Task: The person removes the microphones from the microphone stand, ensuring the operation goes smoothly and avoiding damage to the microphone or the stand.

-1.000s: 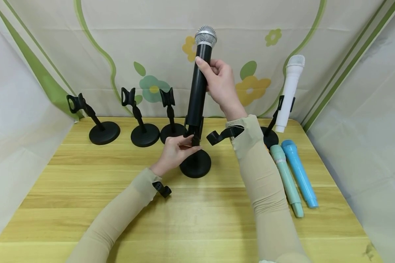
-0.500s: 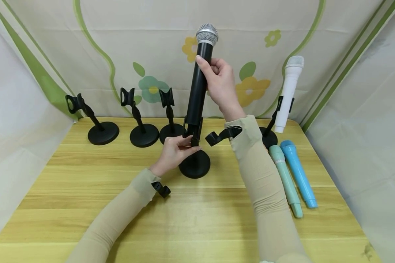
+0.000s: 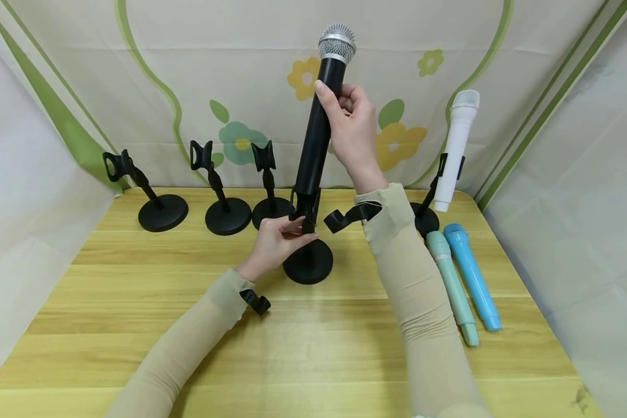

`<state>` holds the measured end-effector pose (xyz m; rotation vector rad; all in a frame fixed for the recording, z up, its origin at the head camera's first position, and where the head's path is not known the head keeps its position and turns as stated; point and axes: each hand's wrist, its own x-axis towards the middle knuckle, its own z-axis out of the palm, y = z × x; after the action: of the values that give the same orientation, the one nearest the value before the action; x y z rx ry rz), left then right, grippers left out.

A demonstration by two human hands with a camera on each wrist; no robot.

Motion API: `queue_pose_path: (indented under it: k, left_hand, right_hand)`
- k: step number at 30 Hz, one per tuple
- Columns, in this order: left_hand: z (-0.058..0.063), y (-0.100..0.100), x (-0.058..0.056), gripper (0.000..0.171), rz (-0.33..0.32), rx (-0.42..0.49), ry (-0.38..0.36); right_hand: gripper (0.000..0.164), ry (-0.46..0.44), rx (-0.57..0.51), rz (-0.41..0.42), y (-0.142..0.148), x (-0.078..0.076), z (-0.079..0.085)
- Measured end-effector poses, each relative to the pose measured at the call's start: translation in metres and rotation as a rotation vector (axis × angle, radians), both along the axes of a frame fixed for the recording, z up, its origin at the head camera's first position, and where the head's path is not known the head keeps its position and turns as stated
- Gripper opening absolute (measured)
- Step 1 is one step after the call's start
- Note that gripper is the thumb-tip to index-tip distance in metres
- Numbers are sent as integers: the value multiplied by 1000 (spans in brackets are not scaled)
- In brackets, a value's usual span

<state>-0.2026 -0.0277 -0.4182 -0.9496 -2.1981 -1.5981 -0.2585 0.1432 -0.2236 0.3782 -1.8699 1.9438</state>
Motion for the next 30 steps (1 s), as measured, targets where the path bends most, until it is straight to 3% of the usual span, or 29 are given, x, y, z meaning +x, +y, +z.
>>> queue_pose_path:
  k: [15, 24, 30]
  left_hand:
    - [1, 1, 0, 24, -17, 2, -31]
    - [-1, 0, 0, 25, -20, -7, -4]
    - [-1, -1, -1, 21, -10, -9, 9]
  right_hand:
    - [26, 19, -2, -26, 3, 1, 4]
    - [28, -41, -236, -37, 23, -3, 19]
    - [25, -25, -278, -70, 40, -6, 16]
